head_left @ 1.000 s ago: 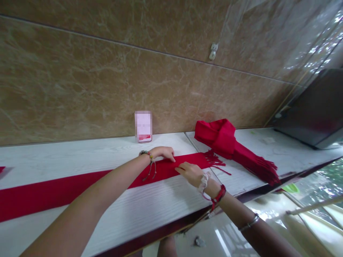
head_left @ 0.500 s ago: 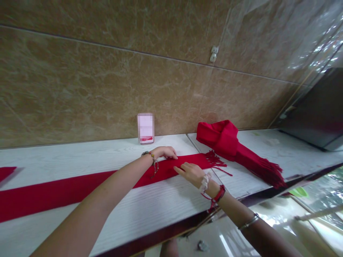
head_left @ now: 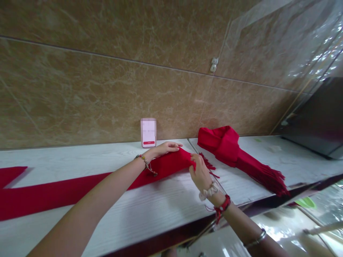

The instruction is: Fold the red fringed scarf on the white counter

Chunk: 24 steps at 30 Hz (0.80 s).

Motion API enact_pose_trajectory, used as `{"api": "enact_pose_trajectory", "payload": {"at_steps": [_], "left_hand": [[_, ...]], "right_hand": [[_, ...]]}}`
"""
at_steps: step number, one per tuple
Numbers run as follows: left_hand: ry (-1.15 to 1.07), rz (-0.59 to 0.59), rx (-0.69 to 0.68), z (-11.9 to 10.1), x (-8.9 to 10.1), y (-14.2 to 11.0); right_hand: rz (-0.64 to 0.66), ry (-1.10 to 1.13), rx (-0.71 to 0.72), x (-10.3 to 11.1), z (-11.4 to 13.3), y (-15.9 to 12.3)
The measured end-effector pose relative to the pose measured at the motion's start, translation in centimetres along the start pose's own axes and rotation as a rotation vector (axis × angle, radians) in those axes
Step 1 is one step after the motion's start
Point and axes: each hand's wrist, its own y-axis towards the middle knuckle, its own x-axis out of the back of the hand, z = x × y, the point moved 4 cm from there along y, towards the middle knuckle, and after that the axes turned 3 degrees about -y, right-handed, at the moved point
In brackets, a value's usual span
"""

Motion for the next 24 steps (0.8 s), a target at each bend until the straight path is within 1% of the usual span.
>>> {"api": "enact_pose_trajectory", "payload": {"at_steps": [1,2,4,5,7,9,12,14,17,19,21,23,24], "left_hand": [[0.014,-0.002,-0.014,-0.4,0.1,-0.2],[0.039,-0.007,-0.026,-0.8,0.2,-0.4],[0.129,-0.036,-0.052,-1.7,0.4,-0.8],[0.183,-0.058,-0.067,-2.1,0.5,-1.0],[0.281,-0.097,-0.118,-3.0,0.4,-1.2],[0.332,-0.122,-0.197,-3.6,0.0,-1.4],[0.333,-0.149,-0.284,-4.0,-0.5,-1.4],[0.302,-0.16,-0.294,-4.0,-0.6,-1.5],[0.206,-0.152,-0.268,-3.6,-0.5,-1.7],[0.139,-0.109,-0.208,-3.3,-0.3,-2.1],[0.131,0.008,-0.112,-2.7,-0.3,-2.6],[0.195,0.147,-0.014,-2.2,-0.3,-3.2],[0.24,0.188,0.018,-2.1,-0.1,-3.5]], "right_hand": [[0.015,0.097,-0.068,-0.2,0.2,0.3],[0.058,0.208,-0.128,-0.4,0.5,0.6],[0.147,0.423,-0.248,-0.8,1.2,1.0],[0.171,0.51,-0.304,-0.9,1.6,1.1],[0.167,0.61,-0.396,-0.9,2.3,1.2],[0.116,0.619,-0.454,-0.7,2.6,1.2],[0.058,0.542,-0.485,-0.5,2.5,1.2],[0.061,0.52,-0.489,-0.5,2.2,1.3],[0.073,0.571,-0.492,-0.2,1.9,1.7],[0.105,0.624,-0.474,0.0,2.1,2.0],[0.15,0.645,-0.444,0.2,2.3,2.4],[0.196,0.611,-0.417,0.4,2.5,2.7],[0.221,0.577,-0.405,0.4,2.6,2.9]]}}
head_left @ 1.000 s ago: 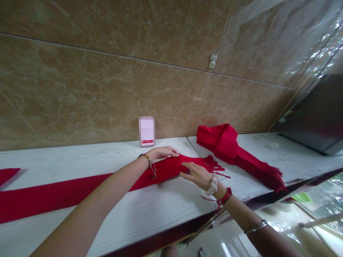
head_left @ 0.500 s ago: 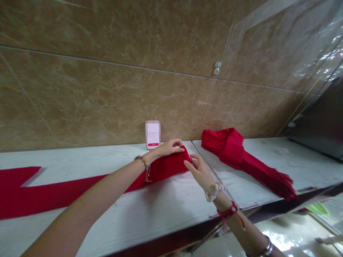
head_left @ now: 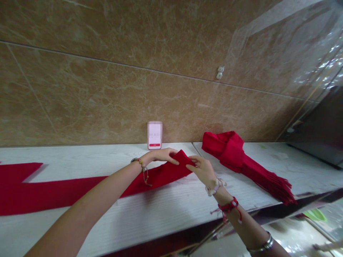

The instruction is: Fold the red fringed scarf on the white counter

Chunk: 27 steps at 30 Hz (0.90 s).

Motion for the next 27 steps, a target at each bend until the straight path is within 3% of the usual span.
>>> {"api": "enact_pose_trajectory", "payload": {"at_steps": [2,4,8,12,15,18,21,25,27], "left_hand": [[0.083,-0.012,0.018,-0.1,0.6,-0.5],[0.122,-0.097,-0.014,-0.9,1.4,-0.9],[0.011,-0.228,-0.054,-2.3,2.5,-1.5],[-0.104,-0.191,0.045,-1.4,2.8,-2.8],[-0.094,-0.159,0.203,-0.1,3.5,-4.8],[-0.063,-0.217,0.282,-0.2,5.0,-6.8],[0.118,-0.171,0.33,-0.5,5.3,-7.1],[0.613,-0.019,0.531,1.4,2.9,-5.2],[0.832,-0.045,0.634,2.7,1.4,-4.4]], "right_hand": [[0.035,-0.098,0.011,0.0,0.6,0.5],[0.054,-0.223,0.053,0.1,1.8,1.3],[0.019,-0.434,0.174,0.5,5.2,3.3],[-0.008,-0.46,0.218,1.1,7.7,5.0],[0.019,-0.341,0.185,1.7,7.9,6.2],[0.091,-0.097,0.075,1.7,5.9,6.7],[0.16,0.022,-0.044,0.4,1.8,6.1],[0.121,-0.3,-0.161,-1.1,-4.7,4.4],[0.105,-0.384,-0.197,-1.2,-7.0,3.8]]}}
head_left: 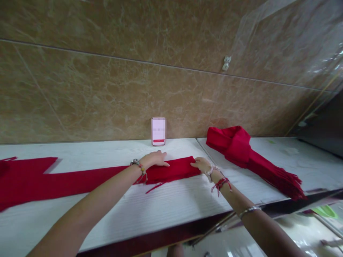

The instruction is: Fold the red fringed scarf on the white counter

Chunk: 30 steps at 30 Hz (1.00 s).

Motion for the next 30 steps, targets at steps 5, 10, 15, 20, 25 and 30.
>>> {"api": "enact_pose_trajectory", "payload": {"at_steps": [5,10,15,20,25,30], "left_hand": [[0.168,-0.321,-0.132,-2.5,-2.6,0.0],[0.221,-0.302,-0.457,-4.5,-6.0,-0.8],[0.258,-0.402,-0.402,-5.2,-6.5,-1.0],[0.344,-0.358,-0.357,-4.9,-6.6,-1.0],[0.361,-0.207,-0.338,-5.1,-6.2,-1.8],[0.271,-0.151,-0.3,-5.5,-4.5,-2.6]], "right_hand": [[-0.074,-0.118,-0.048,0.7,-2.6,0.1],[-0.116,-0.176,-0.062,1.5,-2.8,0.1],[-0.138,-0.275,0.324,1.9,-0.8,-0.7],[0.184,-0.484,0.784,0.5,0.9,-2.9],[0.265,-0.666,0.793,-0.6,0.2,-3.5],[0.299,-0.664,0.782,-0.7,-0.6,-3.3]]}}
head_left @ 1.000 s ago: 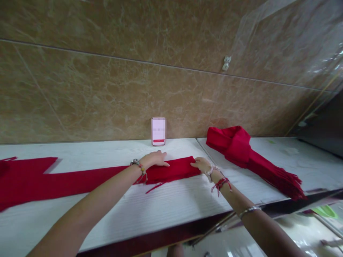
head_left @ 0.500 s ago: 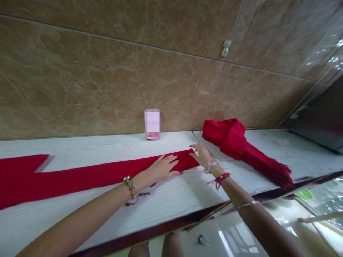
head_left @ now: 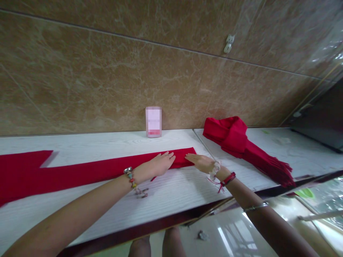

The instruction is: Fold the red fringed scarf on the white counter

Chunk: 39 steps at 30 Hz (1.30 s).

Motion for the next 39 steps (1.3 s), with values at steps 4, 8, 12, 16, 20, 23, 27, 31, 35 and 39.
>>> {"api": "enact_pose_trajectory", "payload": {"at_steps": [4,8,12,16,20,23,27,31,35,39], "left_hand": [[-0.085,-0.009,-0.03,0.1,0.3,-0.2],[-0.121,-0.01,0.035,-0.1,-1.0,0.1],[-0.051,-0.165,0.119,-0.7,-1.8,1.2],[-0.023,-0.209,0.145,-0.6,-2.0,2.3],[-0.041,-0.162,0.127,0.1,-1.9,2.5],[-0.034,-0.135,0.081,-0.1,-1.8,1.8],[-0.054,-0.052,0.011,-1.2,-2.8,0.8],[-0.09,-0.02,0.012,-1.1,-3.9,0.3],[-0.113,0.025,-0.06,-0.1,-3.1,0.0],[-0.125,-0.039,-0.086,0.4,-1.7,0.6]], "right_hand": [[-0.047,0.113,-0.119,0.4,-0.7,-0.5],[-0.135,0.219,-0.167,0.7,-0.5,-0.7],[-0.15,0.222,-0.257,0.8,-0.3,-0.3],[-0.174,0.251,-0.324,1.6,-0.5,0.0],[-0.207,0.293,-0.324,2.2,-0.6,-0.3],[-0.218,0.317,-0.28,2.0,-0.5,-0.7],[-0.207,0.34,-0.19,1.3,-0.1,-1.5],[-0.193,0.326,-0.151,1.3,0.2,-2.1],[-0.164,0.309,-0.155,1.9,0.6,-1.5],[-0.238,0.194,-0.306,2.2,0.8,0.2]]}}
